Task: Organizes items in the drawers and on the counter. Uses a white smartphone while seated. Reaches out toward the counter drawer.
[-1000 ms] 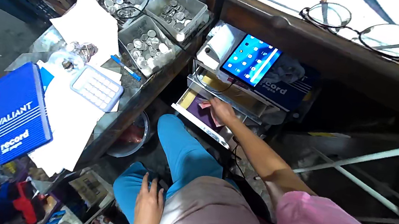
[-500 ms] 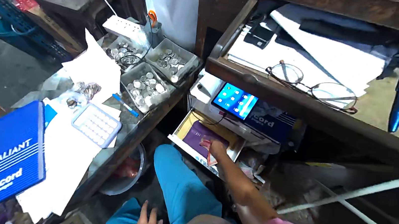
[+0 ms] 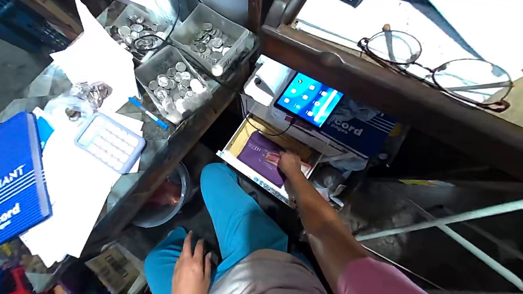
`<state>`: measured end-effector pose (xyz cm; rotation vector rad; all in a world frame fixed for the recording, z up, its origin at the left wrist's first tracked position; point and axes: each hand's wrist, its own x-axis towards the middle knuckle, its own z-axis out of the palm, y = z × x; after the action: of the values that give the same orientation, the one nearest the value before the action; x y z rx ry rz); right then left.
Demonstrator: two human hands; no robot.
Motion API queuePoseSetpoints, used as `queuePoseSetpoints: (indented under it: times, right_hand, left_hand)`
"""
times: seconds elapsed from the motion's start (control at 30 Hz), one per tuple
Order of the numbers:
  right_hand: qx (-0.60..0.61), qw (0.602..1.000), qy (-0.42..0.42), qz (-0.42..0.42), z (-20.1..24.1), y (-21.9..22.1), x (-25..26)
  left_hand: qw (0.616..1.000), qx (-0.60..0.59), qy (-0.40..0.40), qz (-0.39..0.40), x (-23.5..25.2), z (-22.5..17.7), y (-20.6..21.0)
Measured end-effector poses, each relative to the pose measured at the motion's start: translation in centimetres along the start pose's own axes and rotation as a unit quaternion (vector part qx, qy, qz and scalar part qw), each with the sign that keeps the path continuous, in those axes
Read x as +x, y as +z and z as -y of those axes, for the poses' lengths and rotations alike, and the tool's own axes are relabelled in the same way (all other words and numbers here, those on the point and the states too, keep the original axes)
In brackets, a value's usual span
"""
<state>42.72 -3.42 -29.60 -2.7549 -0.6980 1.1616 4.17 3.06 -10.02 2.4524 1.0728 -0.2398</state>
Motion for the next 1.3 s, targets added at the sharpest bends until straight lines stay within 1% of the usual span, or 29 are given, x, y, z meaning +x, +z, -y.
queuePoseSetpoints:
  times: [0.07, 0.1, 0.2, 0.27, 0.33, 0.4, 0.47, 0.5, 0.57, 0.63, 0.67, 0.73, 0.77, 0.8, 0.83, 0.87, 0.93, 1.0, 1.07, 1.1, 1.13, 1.2, 1.23, 1.27, 1.3]
  right_hand:
    - [0.006, 0.999, -0.025, 0.023, 0.0, 0.1, 0.1]
    - [0.006, 0.999, -0.036, 0.033, -0.1, 0.2, 0.2]
    - [0.01, 0.997, -0.068, 0.038, 0.0, -0.4, -0.6]
    - [0.027, 0.992, -0.112, 0.045, 0.5, -1.5, -2.4]
    - [0.046, 0.98, -0.185, 0.065, 0.8, -2.2, -5.1]
    - [0.069, 0.961, -0.261, 0.064, 0.7, -2.0, -8.1]
    - [0.079, 0.949, -0.294, 0.077, 0.5, -1.6, -10.4]
    - [0.072, 0.948, -0.296, 0.09, 0.3, -1.5, -11.1]
    - [0.07, 0.946, -0.303, 0.088, -0.3, -1.0, -11.6]
    - [0.125, 0.945, -0.283, 0.106, -0.9, -1.3, -11.9]
    - [0.175, 0.942, -0.264, 0.115, -1.1, -1.5, -11.8]
    - [0.277, 0.93, -0.196, 0.143, -1.4, -3.1, -11.8]
    - [0.305, 0.927, -0.161, 0.146, -1.6, -4.0, -11.6]
    - [0.303, 0.933, -0.137, 0.136, -1.6, -4.8, -11.2]
    - [0.269, 0.947, -0.121, 0.124, -1.3, -5.6, -10.7]
    - [0.207, 0.965, -0.11, 0.118, -0.7, -6.2, -10.2]
    - [0.046, 0.986, -0.103, 0.121, 1.1, -6.4, -9.8]
    - [-0.086, 0.979, -0.113, 0.146, 3.1, -6.3, -10.2]
    - [-0.162, 0.959, -0.115, 0.202, 5.3, -6.5, -10.2]
    - [-0.173, 0.956, -0.11, 0.211, 6.1, -6.5, -10.1]
    - [-0.169, 0.96, -0.104, 0.197, 6.6, -6.3, -9.7]
    - [-0.135, 0.976, -0.11, 0.13, 6.5, -5.1, -8.3]
    - [-0.119, 0.979, -0.122, 0.11, 6.4, -4.5, -7.5]
    - [-0.102, 0.978, -0.14, 0.114, 6.1, -3.7, -6.7]
    - [-0.085, 0.973, -0.165, 0.137, 5.7, -3.0, -5.7]
  left_hand:
    - [1.0, 0.004, 0.012, 0.018, 0.9, -0.5, 0.1]
    - [0.999, 0.002, 0.031, 0.028, 1.6, -0.8, 0.2]
    - [0.99, -0.032, 0.084, 0.111, 5.3, -2.6, 0.2]
    - [0.981, -0.029, 0.124, 0.149, 8.9, -4.4, 0.5]
    - [0.973, -0.018, 0.15, 0.174, 12.8, -6.4, 1.2]
    - [0.968, 0.0, 0.169, 0.187, 16.3, -8.2, 2.7]
    - [0.961, 0.026, 0.181, 0.206, 18.8, -9.6, 4.7]
    - [0.957, 0.038, 0.178, 0.225, 19.6, -10.1, 5.6]
    - [0.951, 0.049, 0.165, 0.258, 20.6, -10.6, 7.0]
    - [0.951, 0.041, 0.158, 0.264, 20.9, -10.5, 8.1]
    - [0.952, 0.033, 0.159, 0.258, 21.0, -10.2, 8.5]
    - [0.954, 0.019, 0.161, 0.251, 20.9, -9.7, 8.8]
    - [0.955, 0.011, 0.16, 0.25, 20.8, -9.8, 8.7]
    - [0.956, 0.001, 0.164, 0.243, 20.6, -9.7, 8.8]
    - [0.957, -0.012, 0.17, 0.233, 20.4, -9.7, 8.9]
    - [0.957, -0.021, 0.174, 0.23, 20.2, -9.8, 9.1]
    - [0.953, -0.03, 0.176, 0.244, 20.0, -10.4, 9.4]
    - [0.948, -0.039, 0.189, 0.253, 19.7, -11.0, 9.9]
    - [0.946, -0.071, 0.205, 0.24, 19.4, -11.6, 10.3]
    - [0.944, -0.086, 0.208, 0.24, 19.3, -11.8, 10.2]
    - [0.942, -0.098, 0.208, 0.243, 19.1, -12.0, 10.2]
    - [0.943, -0.106, 0.212, 0.233, 19.1, -12.0, 10.2]
    - [0.945, -0.106, 0.21, 0.228, 19.3, -12.0, 10.2]
    - [0.946, -0.106, 0.206, 0.226, 19.5, -11.9, 10.1]
    - [0.948, -0.103, 0.2, 0.224, 19.7, -11.8, 10.1]
